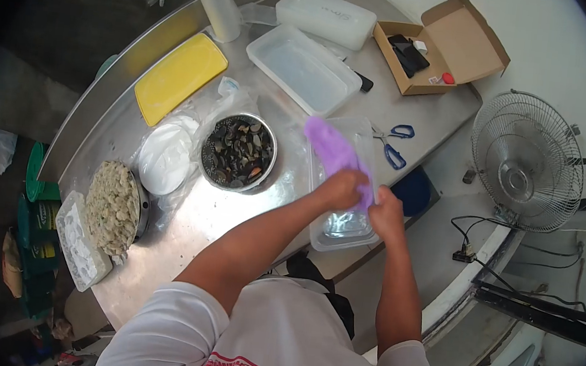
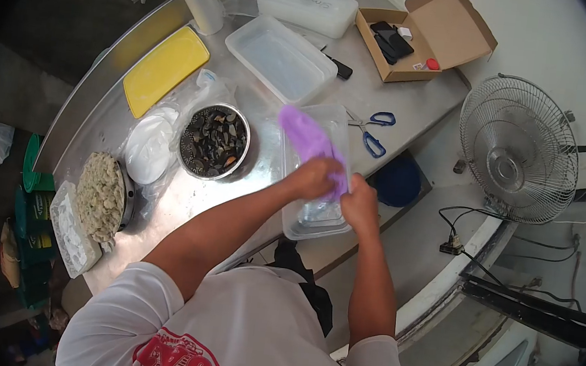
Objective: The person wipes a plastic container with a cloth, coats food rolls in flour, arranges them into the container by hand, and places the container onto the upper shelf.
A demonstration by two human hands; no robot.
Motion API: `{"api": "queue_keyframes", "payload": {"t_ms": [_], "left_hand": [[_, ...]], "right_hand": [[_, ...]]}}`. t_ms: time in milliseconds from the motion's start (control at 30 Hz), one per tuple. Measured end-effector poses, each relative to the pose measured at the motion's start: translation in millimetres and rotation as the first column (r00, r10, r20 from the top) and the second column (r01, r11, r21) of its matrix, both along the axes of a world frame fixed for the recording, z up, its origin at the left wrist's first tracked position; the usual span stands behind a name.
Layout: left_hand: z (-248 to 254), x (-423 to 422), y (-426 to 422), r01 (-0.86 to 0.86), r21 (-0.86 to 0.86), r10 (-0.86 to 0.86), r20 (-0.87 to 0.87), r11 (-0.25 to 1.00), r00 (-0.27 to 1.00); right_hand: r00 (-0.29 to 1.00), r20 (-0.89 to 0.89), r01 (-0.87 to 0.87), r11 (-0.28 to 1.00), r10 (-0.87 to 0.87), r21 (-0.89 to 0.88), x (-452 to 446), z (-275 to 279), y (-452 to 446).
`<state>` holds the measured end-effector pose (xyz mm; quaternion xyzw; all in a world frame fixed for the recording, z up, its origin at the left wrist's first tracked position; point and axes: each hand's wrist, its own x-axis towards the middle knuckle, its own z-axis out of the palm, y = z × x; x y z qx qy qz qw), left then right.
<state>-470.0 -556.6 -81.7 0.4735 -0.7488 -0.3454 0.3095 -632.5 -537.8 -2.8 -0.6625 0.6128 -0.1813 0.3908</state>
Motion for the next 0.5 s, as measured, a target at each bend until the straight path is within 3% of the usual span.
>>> {"api": "queue_keyframes", "payload": {"t_ms": [67,133,233,267,333,367,467,500], "left_hand": [[13,-3,34,0.351,0.187,-0.342,-0.081,0.918,0.936],[28,-10,64,0.27,0.235,-0.275,-0.009,0.934,0.961],[55,11,65,0.302,0.432,-0.464,0.343,0.85,0.817],[64,14,60,0.294,0.427,-0.454,0.343,0.855,0.822],[74,22,51,0.423,0.355,-0.537,0.698,0.834,0.474],[67,31,42,0.381,0.272,-0.446,0.735,0.884,0.511],[29,80,-12,0.266,0.002,-0.163,0.795,0.964,0.584],[29,89,-21,0.27,0.0,-0.164,0.793,0.963,0.586]], "right_hand": [[0.988,-0.136,0.077,0.997,-0.075,0.01,-3,-4,-9],[0.991,-0.122,0.059,0.998,-0.058,0.005,-5,2,-11],[0.995,-0.099,-0.026,0.999,0.022,-0.035,-10,0,-3],[0.991,-0.087,-0.105,0.992,0.098,-0.076,-11,1,-3],[0.971,-0.169,-0.183,0.981,0.172,-0.056,-8,14,-1],[0.938,-0.253,-0.251,0.968,0.237,-0.023,-9,19,1],[0.902,-0.259,-0.363,0.932,0.346,-0.018,-17,20,0],[0.902,-0.263,-0.359,0.933,0.342,-0.018,-15,23,1]]}}
